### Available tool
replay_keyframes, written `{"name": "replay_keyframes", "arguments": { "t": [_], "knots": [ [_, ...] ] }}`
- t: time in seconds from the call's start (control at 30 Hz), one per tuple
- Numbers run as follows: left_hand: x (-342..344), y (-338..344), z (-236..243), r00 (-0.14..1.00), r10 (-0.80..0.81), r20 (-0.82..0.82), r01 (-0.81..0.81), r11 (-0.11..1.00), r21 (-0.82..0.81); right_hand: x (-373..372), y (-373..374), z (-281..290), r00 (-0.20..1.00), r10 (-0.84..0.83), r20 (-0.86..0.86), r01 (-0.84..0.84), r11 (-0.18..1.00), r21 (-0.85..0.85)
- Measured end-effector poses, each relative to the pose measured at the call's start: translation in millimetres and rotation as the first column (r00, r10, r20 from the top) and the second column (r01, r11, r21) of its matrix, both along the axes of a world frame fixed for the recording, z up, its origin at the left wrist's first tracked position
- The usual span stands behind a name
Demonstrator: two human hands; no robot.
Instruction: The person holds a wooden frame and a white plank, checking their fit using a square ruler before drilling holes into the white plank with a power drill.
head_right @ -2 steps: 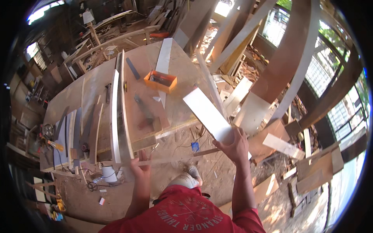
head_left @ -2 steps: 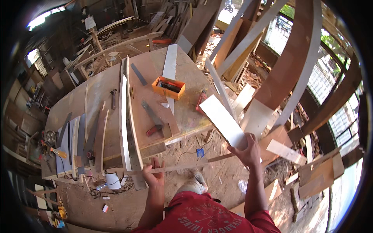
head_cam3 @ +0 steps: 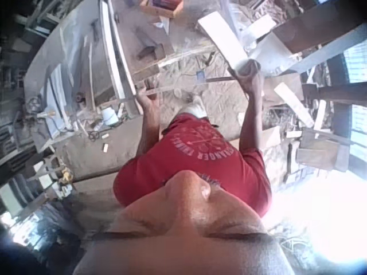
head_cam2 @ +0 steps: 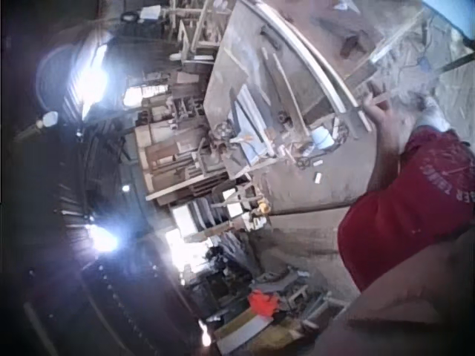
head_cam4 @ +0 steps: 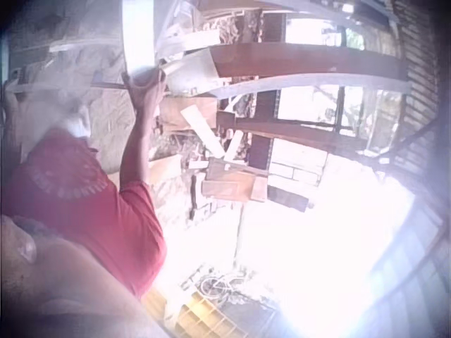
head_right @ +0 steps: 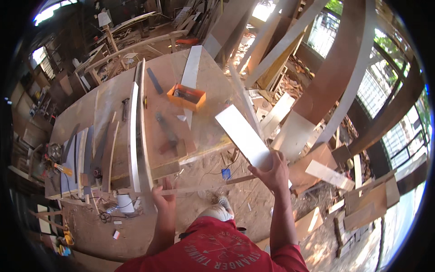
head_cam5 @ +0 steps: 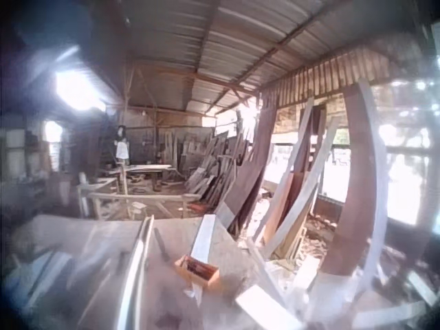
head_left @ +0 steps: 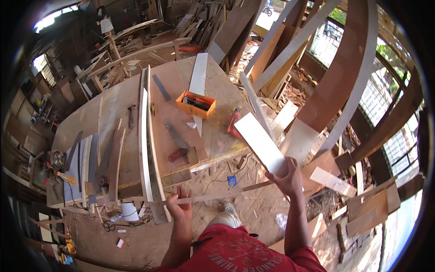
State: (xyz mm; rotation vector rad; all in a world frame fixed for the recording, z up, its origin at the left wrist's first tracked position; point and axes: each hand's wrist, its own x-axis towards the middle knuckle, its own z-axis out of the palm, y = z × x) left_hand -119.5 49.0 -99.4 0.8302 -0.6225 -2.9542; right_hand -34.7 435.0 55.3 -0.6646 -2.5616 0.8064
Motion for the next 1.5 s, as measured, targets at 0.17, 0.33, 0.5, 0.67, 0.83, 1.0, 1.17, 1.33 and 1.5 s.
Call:
{"name": "replay_keyframes", "arguments": {
  "t": [0.17,0.33,0.5,0.67,0.83,1.0,1.17,1.33,1.5],
  "knots": [
    [-20.8,86.7,-0.7,0.994,0.068,0.086,-0.063,0.996,-0.065,-56.6,84.2,-25.7,0.980,0.038,0.194,-0.034,0.999,-0.027],
    [-38.6,165.4,-17.0,0.962,0.155,0.227,-0.146,0.988,-0.055,-107.5,166.5,-39.5,0.962,0.122,0.245,-0.100,0.990,-0.100],
    [-52.0,235.0,-28.2,0.942,0.235,0.239,-0.221,0.972,-0.085,-179.0,237.4,-52.9,0.908,0.310,0.283,-0.274,0.948,-0.160],
    [-61.7,314.0,-90.6,0.880,0.378,0.288,-0.403,0.915,0.030,-282.4,318.4,-93.0,0.832,0.503,0.234,-0.494,0.864,-0.100],
    [-83.7,396.9,-89.2,0.782,0.511,0.358,-0.528,0.847,-0.057,-377.9,362.4,-111.6,0.719,0.629,0.296,-0.643,0.763,-0.061],
    [-82.2,451.6,-76.6,0.888,0.348,0.301,-0.373,0.928,0.027,-450.4,377.9,-94.2,0.642,0.699,0.315,-0.651,0.714,-0.257],
    [-81.5,486.8,-88.2,0.848,0.361,0.387,-0.410,0.911,0.049,-493.7,383.9,-111.1,0.615,0.707,0.350,-0.745,0.666,-0.034],
    [-87.2,496.0,-69.1,0.825,0.377,0.421,-0.435,0.899,0.046,-509.3,326.8,-87.9,0.375,0.871,0.318,-0.922,0.386,0.031],
    [-93.2,501.8,-37.6,0.799,0.396,0.453,-0.447,0.894,0.008,-546.2,225.1,-109.6,0.038,0.940,0.339,-0.999,0.041,-0.004]
  ]
}}
